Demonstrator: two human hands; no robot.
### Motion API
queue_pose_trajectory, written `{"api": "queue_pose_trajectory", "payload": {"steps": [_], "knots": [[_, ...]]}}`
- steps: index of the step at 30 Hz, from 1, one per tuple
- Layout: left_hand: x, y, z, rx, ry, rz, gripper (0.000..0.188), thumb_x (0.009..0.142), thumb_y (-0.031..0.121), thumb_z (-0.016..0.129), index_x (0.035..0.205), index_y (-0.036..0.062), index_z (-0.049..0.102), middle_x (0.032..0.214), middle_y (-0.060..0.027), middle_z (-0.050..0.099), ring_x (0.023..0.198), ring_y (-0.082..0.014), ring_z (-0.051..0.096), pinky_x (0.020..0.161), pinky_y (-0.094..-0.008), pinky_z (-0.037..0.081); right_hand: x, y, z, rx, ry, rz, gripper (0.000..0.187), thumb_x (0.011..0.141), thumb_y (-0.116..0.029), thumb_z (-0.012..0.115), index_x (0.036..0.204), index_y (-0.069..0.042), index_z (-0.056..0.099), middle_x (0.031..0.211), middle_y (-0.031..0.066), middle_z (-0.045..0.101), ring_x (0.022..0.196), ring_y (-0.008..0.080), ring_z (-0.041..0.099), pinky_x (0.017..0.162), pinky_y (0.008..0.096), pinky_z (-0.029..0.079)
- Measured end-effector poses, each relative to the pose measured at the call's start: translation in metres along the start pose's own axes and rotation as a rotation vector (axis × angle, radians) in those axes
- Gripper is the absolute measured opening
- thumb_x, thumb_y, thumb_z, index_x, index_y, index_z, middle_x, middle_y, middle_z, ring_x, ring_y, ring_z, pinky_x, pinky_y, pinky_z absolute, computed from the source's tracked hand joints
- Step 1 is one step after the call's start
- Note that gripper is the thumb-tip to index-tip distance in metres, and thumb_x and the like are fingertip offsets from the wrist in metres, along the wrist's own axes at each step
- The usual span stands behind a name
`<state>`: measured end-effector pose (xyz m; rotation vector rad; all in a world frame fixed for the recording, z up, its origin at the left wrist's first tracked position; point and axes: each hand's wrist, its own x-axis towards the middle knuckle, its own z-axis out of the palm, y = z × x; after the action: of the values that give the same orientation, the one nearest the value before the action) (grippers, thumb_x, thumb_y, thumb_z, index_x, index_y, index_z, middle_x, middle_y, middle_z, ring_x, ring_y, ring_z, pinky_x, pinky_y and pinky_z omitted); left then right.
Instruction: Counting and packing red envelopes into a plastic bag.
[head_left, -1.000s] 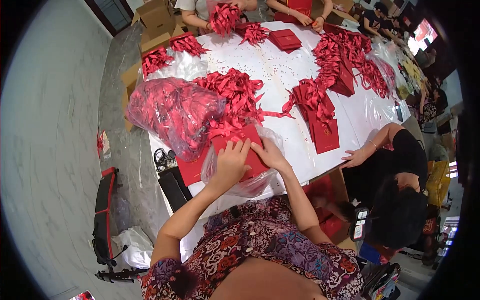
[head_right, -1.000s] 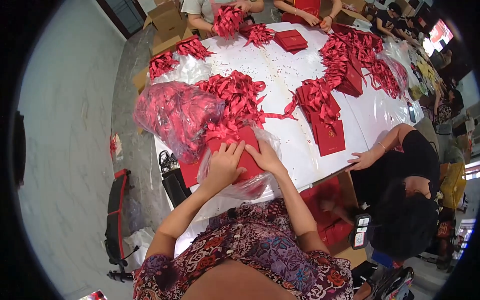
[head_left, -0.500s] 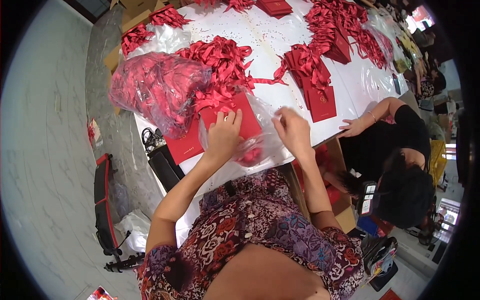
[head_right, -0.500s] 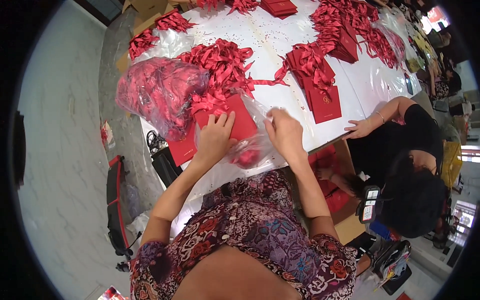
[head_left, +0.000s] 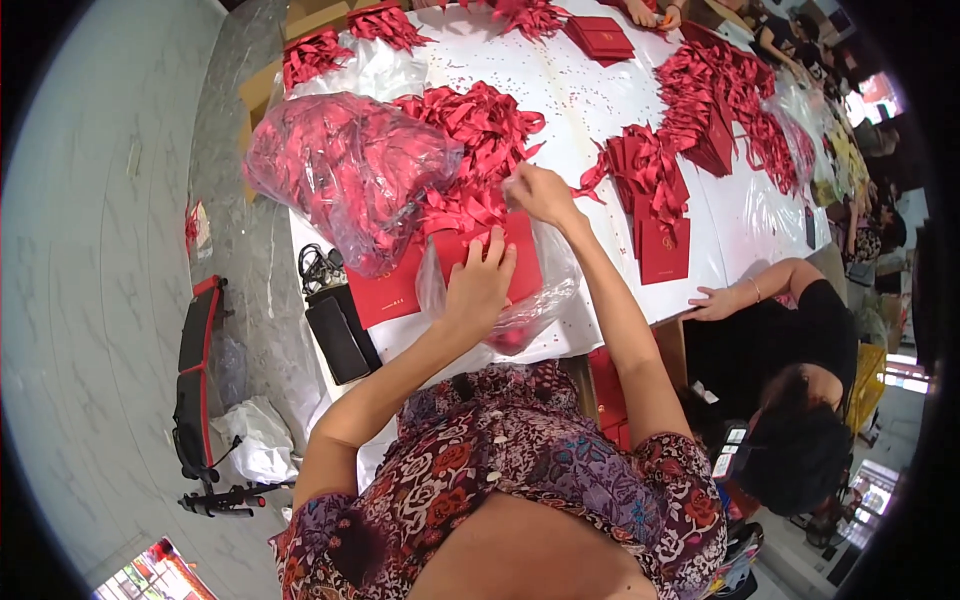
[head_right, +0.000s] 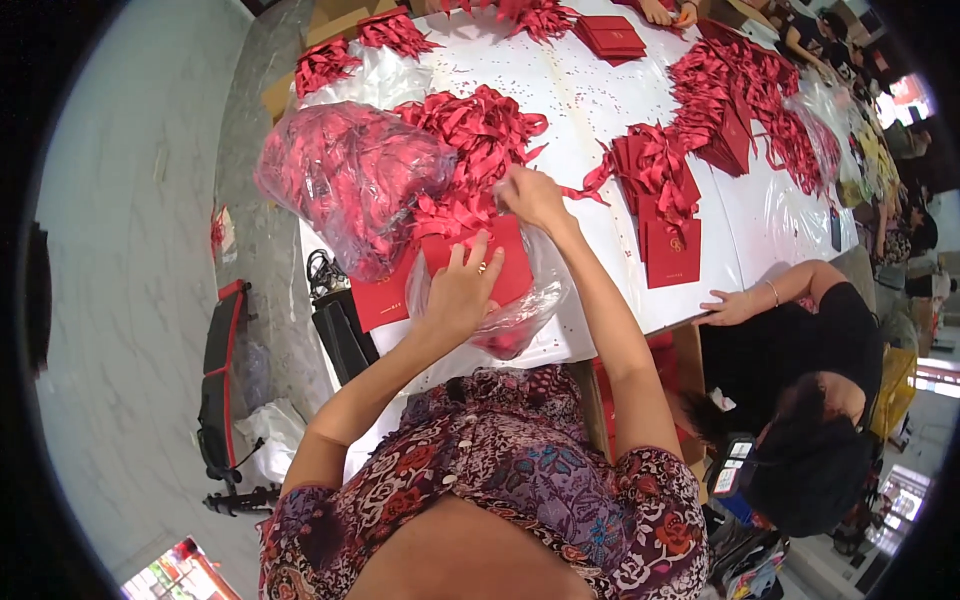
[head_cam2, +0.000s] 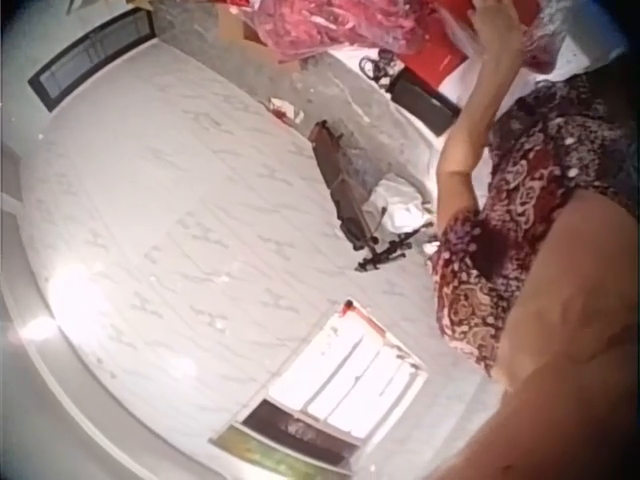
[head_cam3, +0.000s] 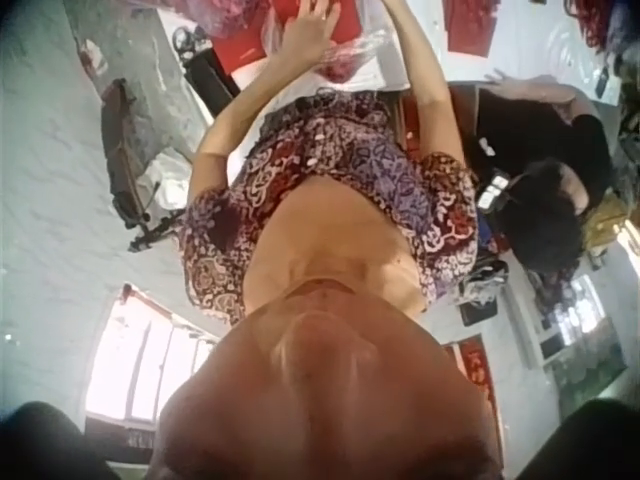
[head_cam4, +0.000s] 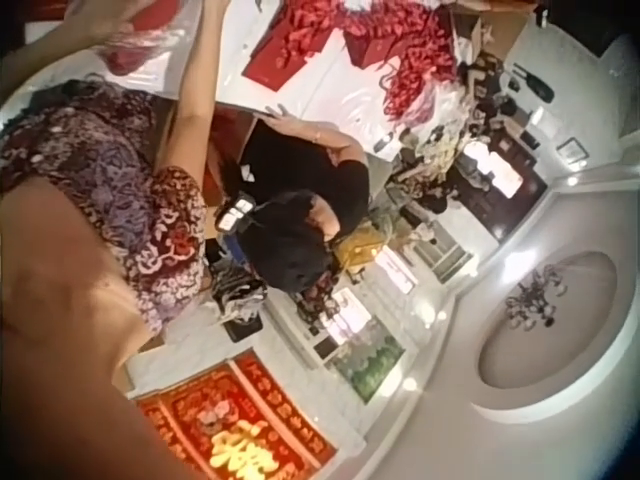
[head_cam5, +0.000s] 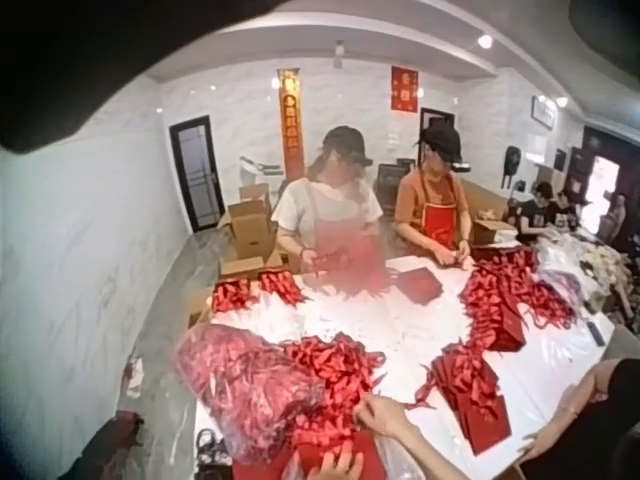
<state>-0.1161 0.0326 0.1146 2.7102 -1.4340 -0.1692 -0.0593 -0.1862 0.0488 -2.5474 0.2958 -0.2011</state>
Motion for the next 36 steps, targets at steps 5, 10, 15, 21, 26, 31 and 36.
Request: {"api": "queue_pose_trajectory", "payload": {"steps": [5, 10, 15, 21, 26, 31, 36], "knots": [[0.007, 0.000, 0.004, -0.017, -0.017, 0.014, 0.083, 0.066, 0.028, 0.082, 0.138, 0.0070, 0.047, 0.150, -0.0218, 0.031, 0.118, -0.0335, 0.047, 0.079, -0.0393, 0.056, 0.031, 0.006, 0.007, 0.349, -0.375, -0.066, 0.028, 0.089, -0.031, 0.061, 0.088, -0.003, 0.064, 0.076, 0.0123, 0.066, 0.068, 0.0226, 0.064, 0.064, 0.0357, 0.050], [0.008, -0.004, 0.017, 0.010, 0.008, -0.047, 0.085, 0.063, 0.024, 0.083, 0.137, 0.0067, 0.047, 0.150, -0.0212, 0.032, 0.118, -0.0323, 0.047, 0.079, -0.0396, 0.056, 0.041, -0.034, -0.010, 0.988, -0.261, 0.331, 0.021, 0.090, -0.024, 0.056, 0.093, -0.004, 0.062, 0.070, 0.0051, 0.059, 0.061, 0.0140, 0.056, 0.059, 0.0288, 0.045], [0.006, 0.001, 0.010, 0.026, -0.023, -0.051, 0.084, 0.065, 0.027, 0.083, 0.138, 0.0065, 0.047, 0.150, -0.0204, 0.031, 0.119, -0.0312, 0.046, 0.078, -0.0378, 0.057, 0.044, -0.025, -0.026, 0.576, -0.227, -0.160, 0.028, 0.085, -0.024, 0.057, 0.102, -0.001, 0.060, 0.086, 0.0132, 0.066, 0.075, 0.0235, 0.064, 0.070, 0.0356, 0.050], [0.009, 0.004, 0.008, 0.049, -0.024, -0.037, 0.084, 0.066, 0.031, 0.082, 0.138, 0.0073, 0.047, 0.150, -0.0195, 0.031, 0.121, -0.0304, 0.044, 0.078, -0.0368, 0.057, 0.061, -0.046, -0.011, 0.211, -0.088, -0.259, 0.024, 0.083, -0.027, 0.066, 0.096, -0.006, 0.066, 0.079, 0.0147, 0.068, 0.073, 0.0276, 0.066, 0.067, 0.0379, 0.052], [0.003, -0.001, 0.019, -0.027, 0.046, -0.040, 0.054, 0.081, 0.012, 0.063, 0.133, 0.0032, 0.051, 0.148, -0.0210, 0.035, 0.119, -0.0308, 0.045, 0.075, -0.0432, 0.057, 0.061, -0.072, -0.033, 1.016, -0.150, -0.165, 0.012, 0.094, -0.015, 0.062, 0.095, -0.003, 0.063, 0.077, -0.0028, 0.063, 0.068, 0.0046, 0.057, 0.061, 0.0220, 0.047], [0.005, 0.004, 0.010, 0.032, 0.033, -0.014, 0.057, 0.079, 0.016, 0.066, 0.133, 0.0048, 0.052, 0.148, -0.0201, 0.036, 0.119, -0.0302, 0.045, 0.075, -0.0407, 0.057, 0.049, -0.053, -0.076, 0.960, -0.124, -0.128, 0.040, 0.086, -0.029, 0.073, 0.113, -0.003, 0.060, 0.092, 0.0018, 0.065, 0.076, 0.0092, 0.060, 0.067, 0.0240, 0.048], [0.007, 0.000, 0.014, 0.109, 0.034, -0.022, 0.087, 0.063, 0.036, 0.083, 0.137, 0.0076, 0.048, 0.148, -0.0208, 0.034, 0.122, -0.0308, 0.044, 0.075, -0.0337, 0.058, 0.054, -0.046, -0.068, 0.037, -0.566, -0.196, 0.052, 0.074, -0.045, 0.078, 0.103, -0.003, 0.069, 0.094, 0.0089, 0.073, 0.073, 0.0169, 0.065, 0.072, 0.0344, 0.051]]}}
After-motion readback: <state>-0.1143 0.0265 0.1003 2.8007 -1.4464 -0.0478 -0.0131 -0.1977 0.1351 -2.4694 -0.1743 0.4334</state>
